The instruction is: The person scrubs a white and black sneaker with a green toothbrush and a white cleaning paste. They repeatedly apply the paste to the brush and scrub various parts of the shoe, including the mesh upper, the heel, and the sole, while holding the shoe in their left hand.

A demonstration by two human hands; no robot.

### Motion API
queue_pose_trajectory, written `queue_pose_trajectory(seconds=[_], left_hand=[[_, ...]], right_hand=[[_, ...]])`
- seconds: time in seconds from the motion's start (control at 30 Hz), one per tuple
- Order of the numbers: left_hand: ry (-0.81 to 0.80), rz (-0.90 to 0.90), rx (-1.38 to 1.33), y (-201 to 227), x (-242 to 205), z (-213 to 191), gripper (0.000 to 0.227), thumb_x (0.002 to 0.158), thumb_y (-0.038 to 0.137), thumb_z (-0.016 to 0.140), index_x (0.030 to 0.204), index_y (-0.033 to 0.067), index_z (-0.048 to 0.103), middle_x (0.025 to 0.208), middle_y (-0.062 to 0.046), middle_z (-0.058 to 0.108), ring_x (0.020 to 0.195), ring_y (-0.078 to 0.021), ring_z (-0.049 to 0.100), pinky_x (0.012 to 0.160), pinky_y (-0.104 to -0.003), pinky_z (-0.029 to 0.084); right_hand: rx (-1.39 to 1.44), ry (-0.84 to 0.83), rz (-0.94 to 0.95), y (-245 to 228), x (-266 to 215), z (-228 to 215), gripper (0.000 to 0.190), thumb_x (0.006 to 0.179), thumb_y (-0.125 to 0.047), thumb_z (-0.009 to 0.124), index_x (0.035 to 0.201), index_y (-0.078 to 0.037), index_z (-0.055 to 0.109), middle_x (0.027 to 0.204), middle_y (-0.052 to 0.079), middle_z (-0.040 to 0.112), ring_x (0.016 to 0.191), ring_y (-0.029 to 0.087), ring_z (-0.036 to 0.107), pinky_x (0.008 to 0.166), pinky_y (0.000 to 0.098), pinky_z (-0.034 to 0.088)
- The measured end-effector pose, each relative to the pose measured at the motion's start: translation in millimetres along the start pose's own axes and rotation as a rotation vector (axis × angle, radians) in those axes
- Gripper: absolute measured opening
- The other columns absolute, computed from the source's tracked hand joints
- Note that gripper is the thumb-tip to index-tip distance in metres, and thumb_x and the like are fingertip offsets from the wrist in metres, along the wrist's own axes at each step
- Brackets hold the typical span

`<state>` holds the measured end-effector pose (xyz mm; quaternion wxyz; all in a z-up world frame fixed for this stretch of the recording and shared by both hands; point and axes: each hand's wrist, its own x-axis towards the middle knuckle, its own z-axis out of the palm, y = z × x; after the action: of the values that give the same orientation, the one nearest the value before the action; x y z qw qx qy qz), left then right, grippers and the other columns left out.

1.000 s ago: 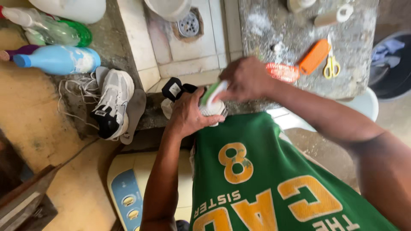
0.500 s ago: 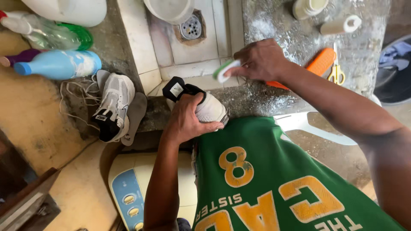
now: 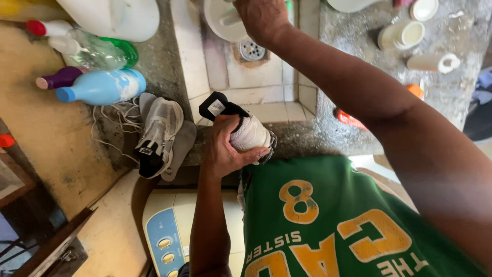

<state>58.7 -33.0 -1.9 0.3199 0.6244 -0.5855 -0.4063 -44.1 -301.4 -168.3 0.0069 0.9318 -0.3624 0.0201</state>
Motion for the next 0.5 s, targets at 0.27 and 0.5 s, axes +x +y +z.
queue_pose_trajectory(seconds=[0.27,0.5], left_hand=[[-0.005,0.0,0.041,-26,14,-4,0.065,0.064,0.046,0.098,0.1,0.0022,0.067,0.098,-0.013,0.07,0.099,-0.0322,0.065,0.086,-0.043,0.055],[-0.23,0.013,0.04,-31,33,9,0.054,0.068,0.045,0.097,0.093,0.0059,0.07,0.086,-0.01,0.071,0.082,-0.0296,0.065,0.081,-0.045,0.053]], right_hand=[[0.415,-0.241,0.118,4,-37,-35,0.051,0.105,-0.054,0.056,0.09,-0.009,0.077,0.068,0.008,0.066,0.059,0.023,0.063,0.054,0.0427,0.052],[0.822,-0.088,-0.219,-20,-160,-128,0.064,0.101,-0.072,0.05,0.083,-0.015,0.076,0.066,0.0,0.067,0.054,0.014,0.06,0.045,0.0301,0.045]])
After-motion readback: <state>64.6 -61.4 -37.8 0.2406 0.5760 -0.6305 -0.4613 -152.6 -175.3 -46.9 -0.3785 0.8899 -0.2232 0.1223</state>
